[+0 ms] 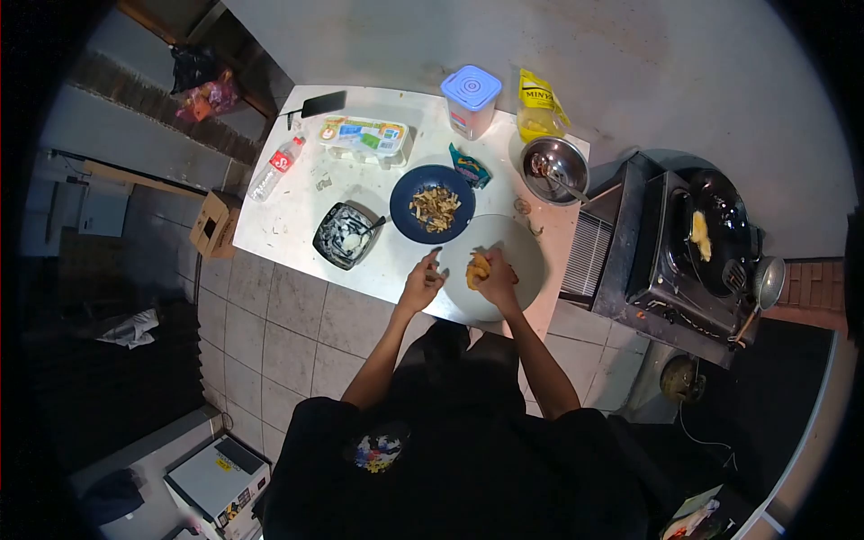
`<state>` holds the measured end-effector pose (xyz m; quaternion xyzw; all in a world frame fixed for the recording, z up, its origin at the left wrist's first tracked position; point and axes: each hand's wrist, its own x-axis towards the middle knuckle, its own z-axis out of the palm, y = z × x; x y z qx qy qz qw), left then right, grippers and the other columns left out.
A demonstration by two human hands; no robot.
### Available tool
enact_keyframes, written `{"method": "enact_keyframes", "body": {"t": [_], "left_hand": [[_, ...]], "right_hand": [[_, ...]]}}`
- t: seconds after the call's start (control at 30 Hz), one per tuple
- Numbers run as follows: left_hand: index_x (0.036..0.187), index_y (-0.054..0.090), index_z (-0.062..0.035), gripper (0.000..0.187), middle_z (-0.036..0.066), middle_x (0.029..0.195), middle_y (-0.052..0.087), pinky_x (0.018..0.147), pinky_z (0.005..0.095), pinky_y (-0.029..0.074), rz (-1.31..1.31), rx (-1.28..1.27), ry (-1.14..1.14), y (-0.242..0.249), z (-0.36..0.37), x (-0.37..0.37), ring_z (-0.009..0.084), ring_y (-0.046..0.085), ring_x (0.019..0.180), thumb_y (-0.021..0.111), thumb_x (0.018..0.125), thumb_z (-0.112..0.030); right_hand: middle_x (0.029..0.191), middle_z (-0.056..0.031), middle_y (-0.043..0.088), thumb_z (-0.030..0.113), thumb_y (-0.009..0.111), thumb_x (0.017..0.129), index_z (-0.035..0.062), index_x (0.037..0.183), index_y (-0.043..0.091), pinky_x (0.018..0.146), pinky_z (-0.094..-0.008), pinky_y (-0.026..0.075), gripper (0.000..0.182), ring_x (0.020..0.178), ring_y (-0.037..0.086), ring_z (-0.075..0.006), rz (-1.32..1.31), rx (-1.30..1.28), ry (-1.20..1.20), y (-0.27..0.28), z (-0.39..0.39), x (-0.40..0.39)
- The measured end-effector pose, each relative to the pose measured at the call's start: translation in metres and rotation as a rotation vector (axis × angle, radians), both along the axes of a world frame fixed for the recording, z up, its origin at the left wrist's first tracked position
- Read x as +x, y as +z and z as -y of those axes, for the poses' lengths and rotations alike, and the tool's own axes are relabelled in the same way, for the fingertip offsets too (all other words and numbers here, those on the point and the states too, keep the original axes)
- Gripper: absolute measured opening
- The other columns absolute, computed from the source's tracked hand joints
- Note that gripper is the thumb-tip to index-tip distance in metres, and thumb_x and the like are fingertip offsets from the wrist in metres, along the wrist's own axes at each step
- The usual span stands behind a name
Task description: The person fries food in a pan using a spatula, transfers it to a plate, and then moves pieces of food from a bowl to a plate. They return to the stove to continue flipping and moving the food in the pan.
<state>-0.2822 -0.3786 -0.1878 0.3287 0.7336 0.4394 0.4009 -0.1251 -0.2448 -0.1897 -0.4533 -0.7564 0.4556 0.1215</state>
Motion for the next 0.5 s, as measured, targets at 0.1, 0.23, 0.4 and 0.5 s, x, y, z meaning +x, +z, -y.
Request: {"method": "enact_keyframes", "body": {"t": [0.1,0.23,0.4,0.5], "left_hand": [[0.137,0.042,-0.0128,0.060,0.012,0.102,0.055,0.078,0.0301,0.050,-0.047,-0.044,-0.054,-0.002,-0.004,0.007,0.0182,0.060,0.090,0.067,0.082,-0.011],[0.135,0.044,-0.0100,0.061,0.015,0.101,0.056,0.076,0.0325,0.051,-0.132,-0.037,-0.138,0.002,-0.006,0.011,0.0226,0.060,0.085,0.070,0.080,-0.014],[0.133,0.045,-0.0072,0.069,0.018,0.106,0.055,0.081,0.0355,0.050,-0.266,-0.056,-0.230,-0.003,-0.012,0.020,0.0280,0.059,0.090,0.075,0.073,-0.021],[0.133,0.045,-0.0083,0.068,0.020,0.111,0.055,0.083,0.0368,0.050,-0.523,0.019,-0.216,-0.014,-0.020,0.029,0.0289,0.060,0.095,0.074,0.074,-0.024]], "right_hand": [[0.107,-0.0198,0.053,0.015,0.076,0.063,0.0034,0.108,0.049,0.084,-0.0487,0.044,0.054,0.096,0.054,-0.0384,0.122,0.342,0.101,-0.001,0.004,0.000],[0.113,-0.0213,0.046,0.014,0.077,0.065,0.0036,0.117,0.049,0.090,-0.0484,0.040,0.061,0.106,0.044,-0.0386,0.114,0.478,-0.063,0.054,-0.026,0.035],[0.112,-0.0175,0.048,0.016,0.076,0.073,0.0011,0.117,0.051,0.090,-0.0448,0.041,0.052,0.096,0.052,-0.0316,-0.059,0.166,-0.158,0.161,-0.065,0.095],[0.111,-0.0191,0.054,0.015,0.072,0.078,0.0019,0.112,0.055,0.084,-0.0372,0.045,0.041,0.098,0.055,-0.0283,-0.383,-0.233,0.070,0.215,-0.074,0.121]]}}
